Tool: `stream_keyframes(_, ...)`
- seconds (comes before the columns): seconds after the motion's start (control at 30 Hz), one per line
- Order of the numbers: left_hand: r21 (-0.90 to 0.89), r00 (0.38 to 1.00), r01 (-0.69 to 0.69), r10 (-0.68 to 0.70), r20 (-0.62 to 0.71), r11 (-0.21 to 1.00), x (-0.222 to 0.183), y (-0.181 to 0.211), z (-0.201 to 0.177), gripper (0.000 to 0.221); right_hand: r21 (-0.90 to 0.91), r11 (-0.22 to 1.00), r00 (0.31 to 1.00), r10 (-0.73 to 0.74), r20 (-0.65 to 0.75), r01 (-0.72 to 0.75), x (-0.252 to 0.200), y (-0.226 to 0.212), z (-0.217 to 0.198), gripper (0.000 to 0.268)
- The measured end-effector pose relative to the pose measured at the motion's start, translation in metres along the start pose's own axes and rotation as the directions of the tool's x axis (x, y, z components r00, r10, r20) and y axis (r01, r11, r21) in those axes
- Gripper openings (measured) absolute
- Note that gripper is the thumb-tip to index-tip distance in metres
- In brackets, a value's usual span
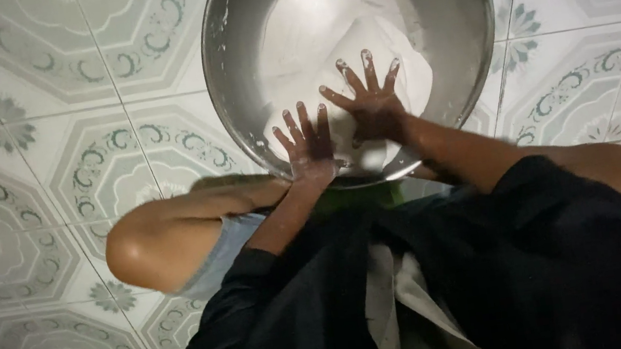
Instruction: Kneading a large mass of white dough in a metal bowl on the floor using both hands.
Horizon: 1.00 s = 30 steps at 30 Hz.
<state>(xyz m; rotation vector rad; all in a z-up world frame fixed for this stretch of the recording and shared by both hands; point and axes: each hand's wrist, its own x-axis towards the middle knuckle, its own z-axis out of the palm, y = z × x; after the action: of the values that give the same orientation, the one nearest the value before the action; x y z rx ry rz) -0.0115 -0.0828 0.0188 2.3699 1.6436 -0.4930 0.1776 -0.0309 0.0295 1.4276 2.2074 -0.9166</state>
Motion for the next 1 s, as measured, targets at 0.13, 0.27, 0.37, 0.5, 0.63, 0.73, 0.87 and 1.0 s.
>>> stream_keyframes(0.13,-0.003,0.976,0.038,-0.036,0.216,0.999,0.038,-0.002,-0.023,0.12,-0.003,0.989,0.959,0.145,-0.242,-0.15,0.024,-0.011,0.005,0.109)
stream_keyframes(0.27,-0.06,0.989,0.041,-0.049,-0.139,0.997,0.072,-0.011,-0.004,0.106,0.085,0.943,0.853,0.326,-0.408,-0.321,0.042,-0.027,-0.015,0.074)
stream_keyframes(0.37,0.143,0.995,0.013,0.001,-0.098,0.99,0.094,-0.019,0.016,0.059,-0.259,0.773,0.591,0.18,-0.787,-0.579,0.068,-0.016,0.027,0.062)
stream_keyframes(0.5,-0.042,0.884,-0.01,0.028,0.466,0.999,0.111,-0.034,-0.048,0.084,0.07,0.907,0.865,0.417,-0.278,-0.415,0.047,-0.02,-0.022,0.065)
stream_keyframes(0.63,-0.201,0.766,0.094,0.058,0.64,0.975,0.097,-0.056,-0.091,0.13,0.244,0.924,0.954,0.274,0.121,-0.296,0.041,0.036,-0.049,0.13)
stream_keyframes(0.73,-0.251,0.815,0.308,-0.119,0.567,0.918,0.075,-0.063,-0.072,0.129,0.234,0.898,0.919,0.323,0.227,-0.374,0.028,0.058,-0.1,0.132)
stream_keyframes(0.87,-0.517,0.945,0.201,-0.304,-0.121,0.832,0.049,-0.047,0.062,0.139,0.225,0.903,0.923,0.322,0.212,-0.366,0.044,0.085,-0.088,0.135)
stream_keyframes(1.0,-0.143,0.83,0.477,-0.391,0.398,0.867,0.085,-0.026,0.013,0.143,-0.31,0.897,0.68,-0.014,-0.733,-0.316,0.1,0.138,0.036,0.148)
